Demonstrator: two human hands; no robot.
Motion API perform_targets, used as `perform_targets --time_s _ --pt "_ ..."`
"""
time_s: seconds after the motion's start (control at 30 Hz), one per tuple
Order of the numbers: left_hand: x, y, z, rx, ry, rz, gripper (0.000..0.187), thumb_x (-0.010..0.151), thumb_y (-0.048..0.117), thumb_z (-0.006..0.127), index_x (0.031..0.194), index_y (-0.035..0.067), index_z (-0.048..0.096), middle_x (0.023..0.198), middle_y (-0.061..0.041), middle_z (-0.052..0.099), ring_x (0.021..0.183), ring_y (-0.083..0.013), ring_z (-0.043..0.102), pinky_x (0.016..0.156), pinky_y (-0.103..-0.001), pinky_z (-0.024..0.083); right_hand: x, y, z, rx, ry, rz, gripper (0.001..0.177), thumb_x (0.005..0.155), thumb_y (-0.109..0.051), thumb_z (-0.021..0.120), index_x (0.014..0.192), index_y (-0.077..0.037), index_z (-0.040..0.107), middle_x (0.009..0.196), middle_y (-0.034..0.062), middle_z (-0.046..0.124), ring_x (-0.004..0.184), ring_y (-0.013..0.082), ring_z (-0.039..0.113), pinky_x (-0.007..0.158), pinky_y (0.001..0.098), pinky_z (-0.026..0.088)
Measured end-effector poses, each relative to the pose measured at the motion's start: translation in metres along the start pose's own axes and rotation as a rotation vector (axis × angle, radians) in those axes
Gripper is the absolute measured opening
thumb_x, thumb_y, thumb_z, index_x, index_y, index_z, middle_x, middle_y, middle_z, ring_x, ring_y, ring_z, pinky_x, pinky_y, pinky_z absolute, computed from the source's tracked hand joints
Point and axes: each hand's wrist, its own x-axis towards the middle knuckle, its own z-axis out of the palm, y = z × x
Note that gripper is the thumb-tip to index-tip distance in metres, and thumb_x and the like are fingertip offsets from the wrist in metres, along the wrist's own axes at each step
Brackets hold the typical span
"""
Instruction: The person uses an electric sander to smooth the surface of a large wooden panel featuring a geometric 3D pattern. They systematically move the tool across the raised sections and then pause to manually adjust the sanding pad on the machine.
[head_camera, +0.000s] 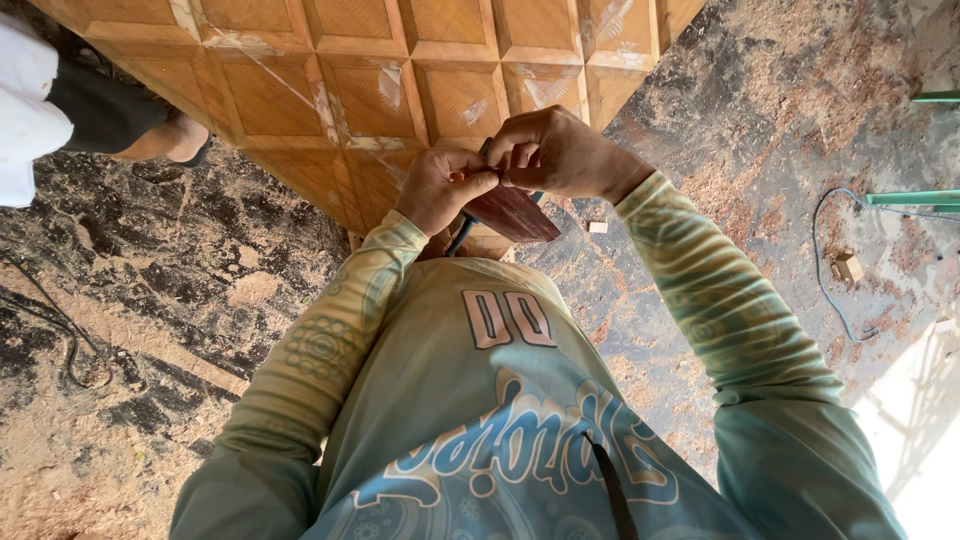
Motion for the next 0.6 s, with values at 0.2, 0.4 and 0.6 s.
perform_targets --time_s 0.2,0.4,0.6 --pt "0.002 0.0 0.002 0.072 -0.009 -0.026 0.017 0.093 0.022 0.074 0.094 0.005 0.079 0.079 -0.002 0.075 0.068 -0.0091 0.062 0.064 -0.028 0.049 0.002 0.003 0.0 -0.09 -0.026 0.011 0.006 0.096 -0.01 0.073 0.099 -0.005 0.074 0.098 0.0098 0.076 0.083 0.019 0.077 0.075 0.0317 0.066" --pt "0.003 -0.002 0.002 0.044 -0.006 0.025 0.015 0.094 0.017 0.074 0.096 0.003 0.079 0.082 -0.004 0.076 0.07 -0.0097 0.062 0.067 -0.028 0.05 0.003 0.019 0.004 0.029 -0.073 -0.02 0.005 0.094 -0.008 0.074 0.097 -0.005 0.072 0.096 0.0059 0.072 0.086 0.0175 0.07 0.082 0.0335 0.06" --pt "0.001 -0.013 0.0 -0.28 -0.044 -0.022 0.016 0.094 0.014 0.072 0.102 0.0 0.075 0.091 -0.003 0.076 0.081 -0.0089 0.068 0.076 -0.026 0.055 -0.003 0.035 0.021 0.529 -0.034 -0.171 0.007 0.1 0.001 0.069 0.102 -0.005 0.066 0.105 0.0046 0.066 0.096 0.0176 0.065 0.096 0.0335 0.057"
